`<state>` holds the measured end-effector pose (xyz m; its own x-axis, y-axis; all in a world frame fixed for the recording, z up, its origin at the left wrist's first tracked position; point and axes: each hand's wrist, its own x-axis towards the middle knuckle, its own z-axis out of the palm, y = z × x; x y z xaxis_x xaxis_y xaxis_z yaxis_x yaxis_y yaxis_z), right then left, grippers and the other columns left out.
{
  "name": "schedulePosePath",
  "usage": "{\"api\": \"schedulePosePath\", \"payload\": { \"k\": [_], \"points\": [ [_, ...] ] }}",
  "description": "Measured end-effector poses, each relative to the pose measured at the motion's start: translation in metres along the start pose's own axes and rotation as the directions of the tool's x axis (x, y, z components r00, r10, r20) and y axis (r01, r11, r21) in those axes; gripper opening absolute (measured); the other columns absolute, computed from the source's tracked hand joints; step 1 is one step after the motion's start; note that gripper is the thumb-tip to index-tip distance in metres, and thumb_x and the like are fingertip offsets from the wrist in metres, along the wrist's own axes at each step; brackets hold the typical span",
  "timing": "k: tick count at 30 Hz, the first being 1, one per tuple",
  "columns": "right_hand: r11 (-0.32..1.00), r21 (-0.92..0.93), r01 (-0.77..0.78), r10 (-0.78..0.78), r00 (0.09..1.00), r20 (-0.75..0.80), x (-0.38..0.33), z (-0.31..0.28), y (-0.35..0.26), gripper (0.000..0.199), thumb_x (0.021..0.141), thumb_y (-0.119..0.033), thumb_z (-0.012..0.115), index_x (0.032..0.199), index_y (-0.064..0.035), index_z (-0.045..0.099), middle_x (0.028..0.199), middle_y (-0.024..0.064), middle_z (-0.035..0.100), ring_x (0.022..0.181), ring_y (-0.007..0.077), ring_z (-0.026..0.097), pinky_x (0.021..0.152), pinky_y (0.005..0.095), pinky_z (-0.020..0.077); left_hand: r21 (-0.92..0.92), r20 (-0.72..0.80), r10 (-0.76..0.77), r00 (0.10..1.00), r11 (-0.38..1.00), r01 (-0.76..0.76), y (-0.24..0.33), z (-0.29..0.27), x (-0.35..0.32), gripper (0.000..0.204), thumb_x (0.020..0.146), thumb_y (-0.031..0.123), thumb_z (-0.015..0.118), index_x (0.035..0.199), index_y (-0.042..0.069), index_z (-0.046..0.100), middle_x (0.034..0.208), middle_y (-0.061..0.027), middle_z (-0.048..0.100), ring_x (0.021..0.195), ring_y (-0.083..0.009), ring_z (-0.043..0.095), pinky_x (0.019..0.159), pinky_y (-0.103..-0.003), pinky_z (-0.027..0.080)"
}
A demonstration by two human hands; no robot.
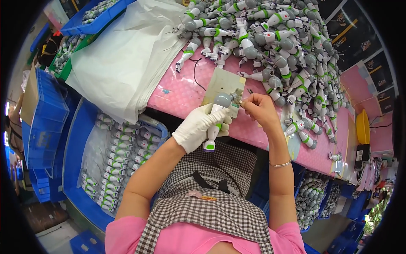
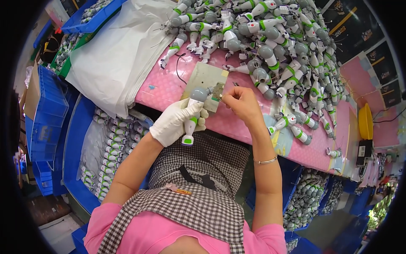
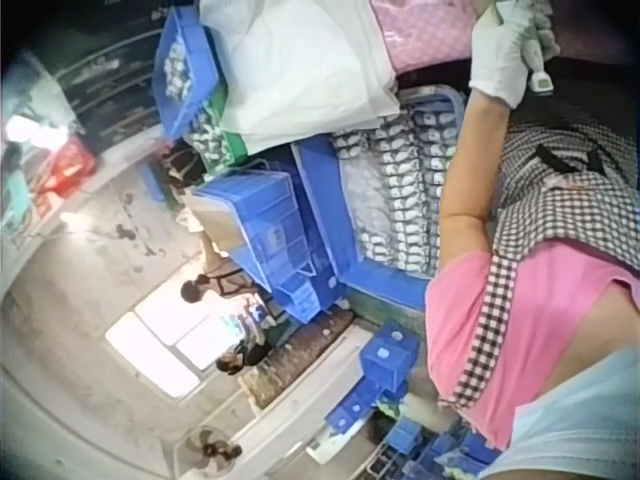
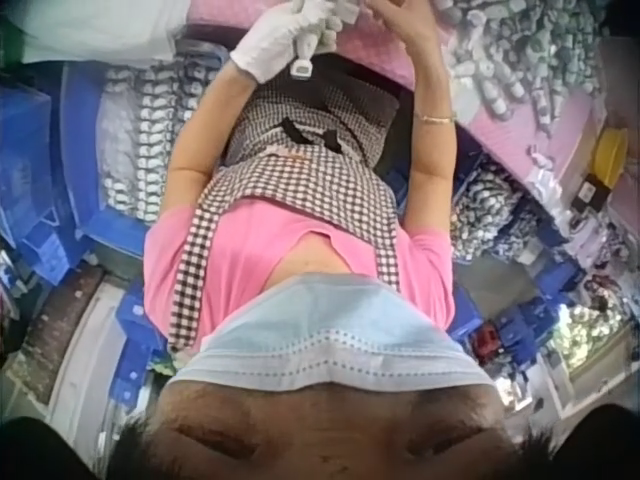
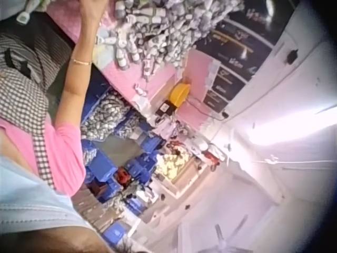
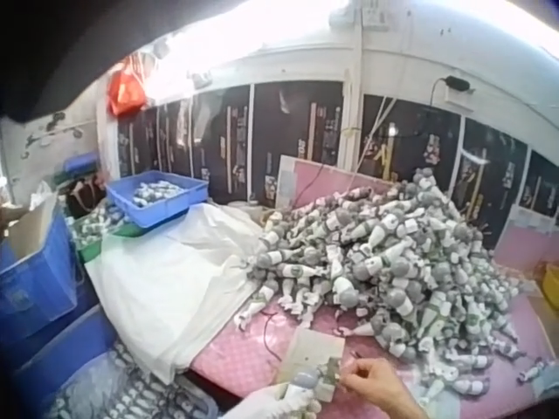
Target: Apply adhesive to the base of snowman toys and arrange them neatly in a blue storage crate.
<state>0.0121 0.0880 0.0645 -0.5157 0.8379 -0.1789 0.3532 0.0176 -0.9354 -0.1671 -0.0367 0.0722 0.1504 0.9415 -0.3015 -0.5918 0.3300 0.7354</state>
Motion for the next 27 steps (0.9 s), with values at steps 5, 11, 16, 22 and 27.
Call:
{"api": "schedulePosePath", "payload": {
  "k": [5, 11, 16, 22, 27],
  "points": [
    [1.000, -0.005, -0.014, 0.014, 1.000, 0.001, 0.001, 0.001, -0.002, 0.014, 0.078, -0.017, 0.064, 0.074, -0.0042, 0.060, 0.063, -0.0012, 0.056, 0.050, 0.0035, 0.045, 0.044, 0.0198, 0.0347, 0.036, 0.009, -0.004, 1.000, 0.999, 0.003, 0.003, 0.002, 0.001, 0.030, 0.090, 0.028, 0.059, 0.105, 0.002, 0.055, 0.088, -0.0042, 0.060, 0.074, -0.0144, 0.059, 0.073, -0.032, 0.052],
    [0.989, -0.131, 0.064, -0.065, 0.998, -0.003, 0.008, -0.001, 0.003, 0.012, 0.076, -0.014, 0.062, 0.072, -0.0023, 0.059, 0.062, -0.0007, 0.055, 0.050, 0.0043, 0.045, 0.045, 0.0197, 0.0351, -0.040, -0.058, 0.011, 0.998, 0.999, -0.013, 0.007, 0.010, 0.000, 0.031, 0.092, 0.023, 0.054, 0.106, -0.003, 0.055, 0.087, -0.0074, 0.060, 0.070, -0.0166, 0.060, 0.069, -0.030, 0.051],
    [0.993, -0.102, 0.064, -0.062, 0.998, 0.023, 0.008, -0.003, 0.008, 0.013, 0.076, -0.013, 0.061, 0.069, -0.0027, 0.057, 0.062, -0.0011, 0.054, 0.053, 0.0044, 0.046, 0.047, 0.0202, 0.0357, -0.093, -0.018, 0.035, 0.999, 0.995, -0.037, 0.001, 0.009, 0.004, 0.031, 0.093, 0.022, 0.053, 0.107, -0.006, 0.053, 0.087, -0.0086, 0.060, 0.071, -0.0189, 0.060, 0.070, -0.032, 0.051],
    [0.995, -0.058, 0.076, -0.076, 0.997, -0.007, 0.007, -0.005, 0.013, 0.014, 0.077, -0.012, 0.061, 0.068, -0.0027, 0.056, 0.061, -0.0014, 0.054, 0.054, 0.0046, 0.046, 0.047, 0.0207, 0.0351, -0.061, -0.060, 0.038, 0.997, 0.997, -0.042, -0.002, 0.014, 0.008, 0.030, 0.092, 0.020, 0.054, 0.107, -0.005, 0.053, 0.087, -0.0083, 0.059, 0.071, -0.0192, 0.060, 0.070, -0.033, 0.052],
    [0.993, -0.045, 0.108, -0.108, 0.994, -0.004, 0.012, 0.006, 0.009, 0.014, 0.077, -0.012, 0.060, 0.067, -0.0033, 0.056, 0.060, -0.0018, 0.053, 0.054, 0.0049, 0.046, 0.047, 0.0216, 0.0351, -0.082, -0.082, 0.042, 0.996, 0.995, -0.049, -0.001, 0.004, 0.003, 0.028, 0.091, 0.021, 0.056, 0.107, -0.002, 0.055, 0.087, -0.0081, 0.060, 0.071, -0.0187, 0.061, 0.068, -0.032, 0.052]
  ]
}}
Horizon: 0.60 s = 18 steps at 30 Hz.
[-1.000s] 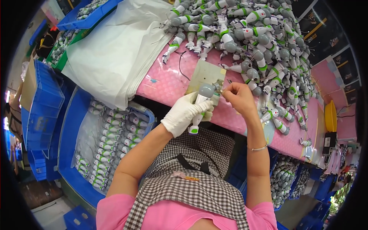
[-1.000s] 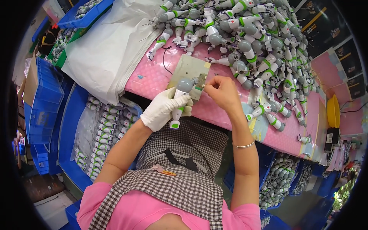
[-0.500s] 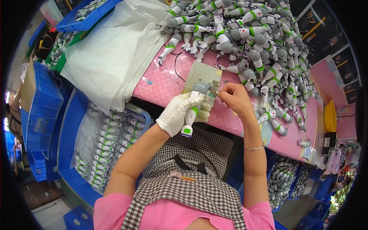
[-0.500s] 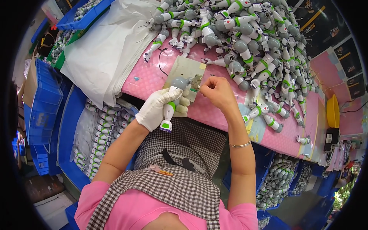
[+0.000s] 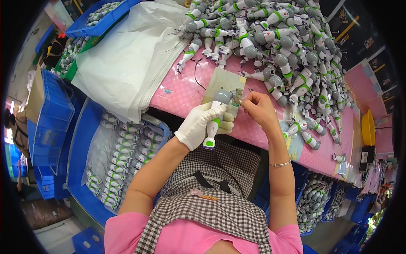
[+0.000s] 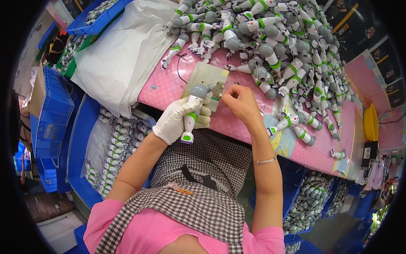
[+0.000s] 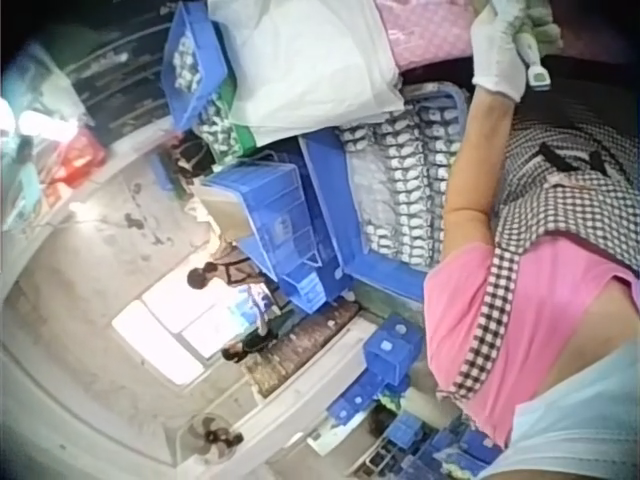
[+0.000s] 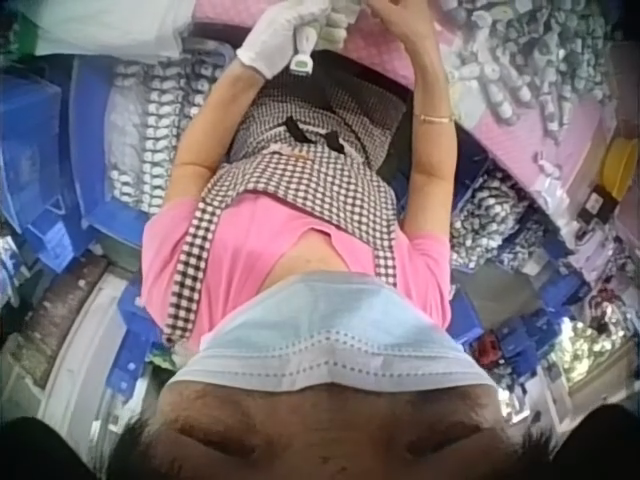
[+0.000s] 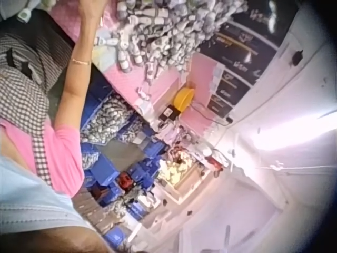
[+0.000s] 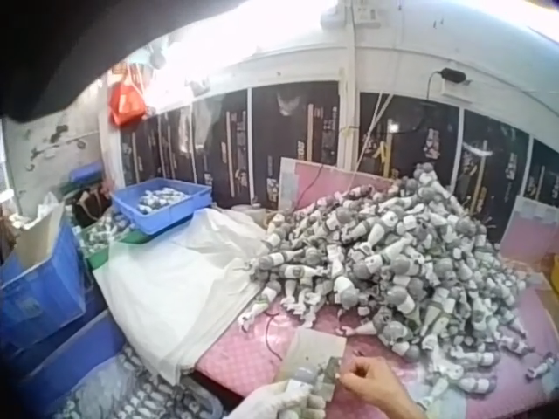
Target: Apply adhesive to the base of snowman toys and arrange them neatly in a blue storage crate.
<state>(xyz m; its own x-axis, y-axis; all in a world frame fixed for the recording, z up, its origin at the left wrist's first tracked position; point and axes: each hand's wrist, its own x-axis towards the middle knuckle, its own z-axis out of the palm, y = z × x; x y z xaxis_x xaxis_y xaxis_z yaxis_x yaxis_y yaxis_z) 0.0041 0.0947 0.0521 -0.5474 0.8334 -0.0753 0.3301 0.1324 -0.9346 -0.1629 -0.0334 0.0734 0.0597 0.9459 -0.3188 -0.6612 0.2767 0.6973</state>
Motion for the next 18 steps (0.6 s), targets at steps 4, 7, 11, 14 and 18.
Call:
{"api": "schedulePosePath", "payload": {
  "k": [4, 7, 11, 14, 18],
  "points": [
    [0.928, -0.267, 0.261, -0.333, 0.901, -0.278, -0.010, 0.000, 0.013, 0.012, 0.077, -0.008, 0.059, 0.066, -0.0039, 0.056, 0.059, -0.0029, 0.048, 0.054, 0.0066, 0.043, 0.048, 0.0239, 0.0348, 0.015, 0.095, -0.037, 0.995, 0.999, 0.035, -0.003, -0.006, 0.003, 0.023, 0.084, 0.016, 0.063, 0.101, 0.003, 0.057, 0.089, -0.0070, 0.061, 0.069, -0.0155, 0.061, 0.064, -0.031, 0.052],
    [0.973, 0.184, 0.137, -0.081, 0.955, -0.285, -0.038, 0.006, -0.026, 0.013, 0.088, -0.012, 0.058, 0.094, -0.0003, 0.059, 0.079, 0.0021, 0.057, 0.052, 0.0041, 0.043, 0.046, 0.0186, 0.0357, -0.139, 0.222, -0.091, 0.971, 0.983, 0.124, 0.004, -0.027, -0.007, 0.026, 0.084, 0.016, 0.064, 0.106, 0.008, 0.052, 0.085, -0.0023, 0.058, 0.064, -0.0102, 0.055, 0.061, -0.027, 0.049],
    [0.944, 0.239, 0.227, -0.140, 0.933, -0.332, -0.062, 0.013, -0.026, 0.027, 0.090, -0.010, 0.055, 0.115, -0.0004, 0.054, 0.098, 0.0063, 0.057, 0.054, 0.0059, 0.047, 0.046, 0.0190, 0.0390, -0.389, -0.095, 0.288, 0.953, 0.871, -0.302, 0.079, -0.099, -0.047, 0.031, 0.085, 0.008, 0.057, 0.115, 0.005, 0.049, 0.100, -0.0079, 0.058, 0.083, -0.0162, 0.059, 0.077, -0.034, 0.051],
    [0.977, 0.093, 0.193, -0.137, 0.898, -0.418, -0.078, -0.009, 0.037, 0.020, 0.089, -0.008, 0.055, 0.106, 0.0013, 0.059, 0.090, 0.0048, 0.059, 0.055, 0.0052, 0.046, 0.045, 0.0188, 0.0365, -0.107, -0.499, 0.561, 0.661, 0.717, -0.689, 0.118, -0.160, -0.070, 0.029, 0.090, 0.010, 0.050, 0.115, -0.002, 0.046, 0.110, -0.0144, 0.056, 0.103, -0.0311, 0.056, 0.093, -0.047, 0.045],
    [0.982, 0.119, 0.149, -0.066, 0.851, -0.522, -0.093, -0.001, 0.078, 0.010, 0.089, -0.009, 0.057, 0.091, 0.0005, 0.061, 0.074, 0.0006, 0.055, 0.050, 0.0034, 0.040, 0.043, 0.0180, 0.0296, -0.013, -0.664, 0.499, 0.557, 0.737, -0.676, 0.170, -0.262, -0.065, 0.018, 0.092, 0.009, 0.048, 0.107, -0.001, 0.050, 0.094, -0.0127, 0.060, 0.091, -0.0294, 0.062, 0.080, -0.043, 0.052]
  ]
}}
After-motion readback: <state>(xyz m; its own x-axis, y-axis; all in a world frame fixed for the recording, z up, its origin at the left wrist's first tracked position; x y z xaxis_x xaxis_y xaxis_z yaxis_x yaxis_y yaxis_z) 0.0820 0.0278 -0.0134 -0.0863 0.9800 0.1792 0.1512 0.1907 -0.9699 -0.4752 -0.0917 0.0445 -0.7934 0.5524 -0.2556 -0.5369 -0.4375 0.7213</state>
